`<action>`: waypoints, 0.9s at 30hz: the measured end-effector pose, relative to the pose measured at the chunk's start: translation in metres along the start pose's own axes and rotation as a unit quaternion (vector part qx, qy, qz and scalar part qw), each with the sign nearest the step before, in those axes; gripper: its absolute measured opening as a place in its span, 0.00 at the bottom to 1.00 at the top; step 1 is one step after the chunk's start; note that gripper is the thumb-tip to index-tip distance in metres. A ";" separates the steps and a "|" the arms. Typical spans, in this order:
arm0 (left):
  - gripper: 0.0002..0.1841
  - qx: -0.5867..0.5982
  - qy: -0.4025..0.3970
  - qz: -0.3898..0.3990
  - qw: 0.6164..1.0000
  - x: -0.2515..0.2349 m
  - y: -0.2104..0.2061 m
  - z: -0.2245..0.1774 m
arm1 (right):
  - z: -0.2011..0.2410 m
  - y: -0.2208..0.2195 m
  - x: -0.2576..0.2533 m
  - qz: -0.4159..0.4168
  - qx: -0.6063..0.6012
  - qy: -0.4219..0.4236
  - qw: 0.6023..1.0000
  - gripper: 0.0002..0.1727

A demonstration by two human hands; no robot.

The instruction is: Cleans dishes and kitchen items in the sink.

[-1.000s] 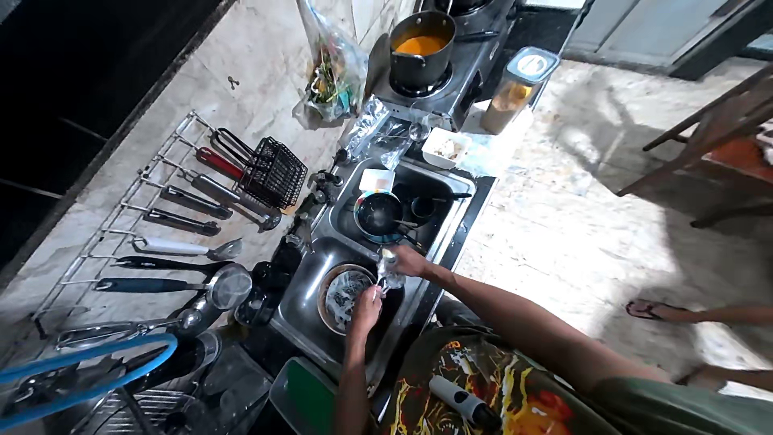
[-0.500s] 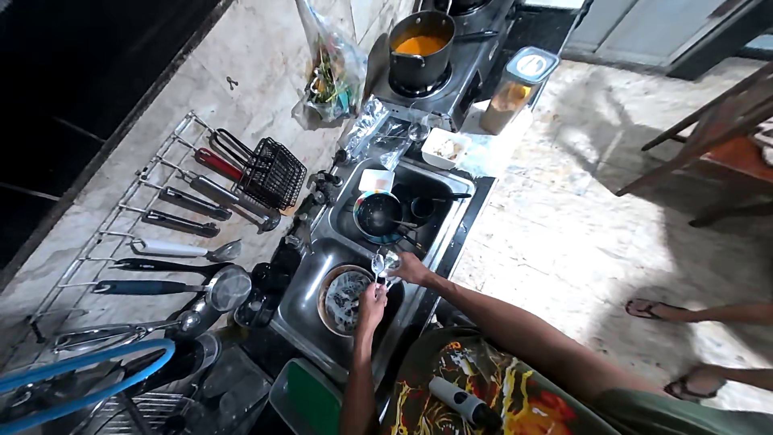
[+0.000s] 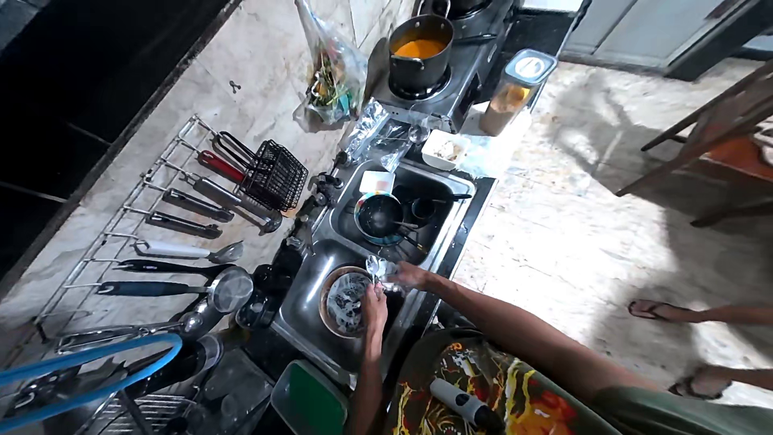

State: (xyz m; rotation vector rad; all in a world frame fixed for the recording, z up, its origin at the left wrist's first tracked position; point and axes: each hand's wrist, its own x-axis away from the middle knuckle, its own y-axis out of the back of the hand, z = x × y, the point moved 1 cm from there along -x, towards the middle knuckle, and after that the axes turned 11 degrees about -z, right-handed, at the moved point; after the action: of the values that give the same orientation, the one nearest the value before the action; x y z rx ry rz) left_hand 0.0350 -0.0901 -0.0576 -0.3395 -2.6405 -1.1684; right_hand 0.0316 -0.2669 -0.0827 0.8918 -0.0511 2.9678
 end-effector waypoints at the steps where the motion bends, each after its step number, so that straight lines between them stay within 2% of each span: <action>1: 0.19 0.005 -0.005 -0.002 1.000 -0.001 -0.001 0.000 | -0.002 0.000 -0.001 -0.006 -0.023 -0.002 1.000 0.19; 4: 0.17 0.025 0.003 0.001 1.000 0.002 0.002 -0.003 | 0.002 0.003 -0.003 -0.061 -0.028 0.019 0.998 0.19; 6: 0.16 0.030 0.016 -0.005 0.999 0.003 0.000 -0.003 | 0.008 0.006 -0.004 -0.133 0.053 0.041 0.989 0.25; 8: 0.16 0.024 0.039 -0.005 0.999 0.004 -0.003 -0.002 | 0.015 0.008 -0.002 -0.224 0.163 0.065 0.959 0.27; 11: 0.16 0.022 0.063 -0.015 0.998 0.006 -0.008 0.001 | 0.017 0.002 0.009 -0.299 0.282 0.098 0.906 0.22; 17: 0.18 -0.011 0.054 -0.022 0.998 0.007 -0.009 -0.010 | -0.001 -0.024 0.025 -0.170 0.422 0.205 0.867 0.19; 20: 0.18 -0.002 0.050 -0.032 0.998 0.004 -0.014 -0.002 | 0.008 -0.024 0.027 -0.083 0.421 0.160 0.889 0.18; 22: 0.17 0.017 0.055 -0.026 0.998 0.005 -0.014 0.004 | 0.015 -0.018 0.022 -0.119 0.369 0.128 0.913 0.21; 24: 0.16 0.028 0.069 -0.010 0.997 0.008 -0.012 0.004 | 0.020 -0.016 0.018 -0.183 0.345 0.143 0.909 0.22; 27: 0.15 0.040 0.060 0.002 0.997 0.013 -0.015 0.000 | 0.018 -0.021 0.014 -0.165 0.376 0.186 0.892 0.19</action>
State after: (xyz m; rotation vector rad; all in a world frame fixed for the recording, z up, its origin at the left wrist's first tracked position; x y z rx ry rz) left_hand 0.0183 -0.0984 -0.0643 -0.2519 -2.5714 -1.0439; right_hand 0.0307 -0.2459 -0.0593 0.2678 1.1931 2.7369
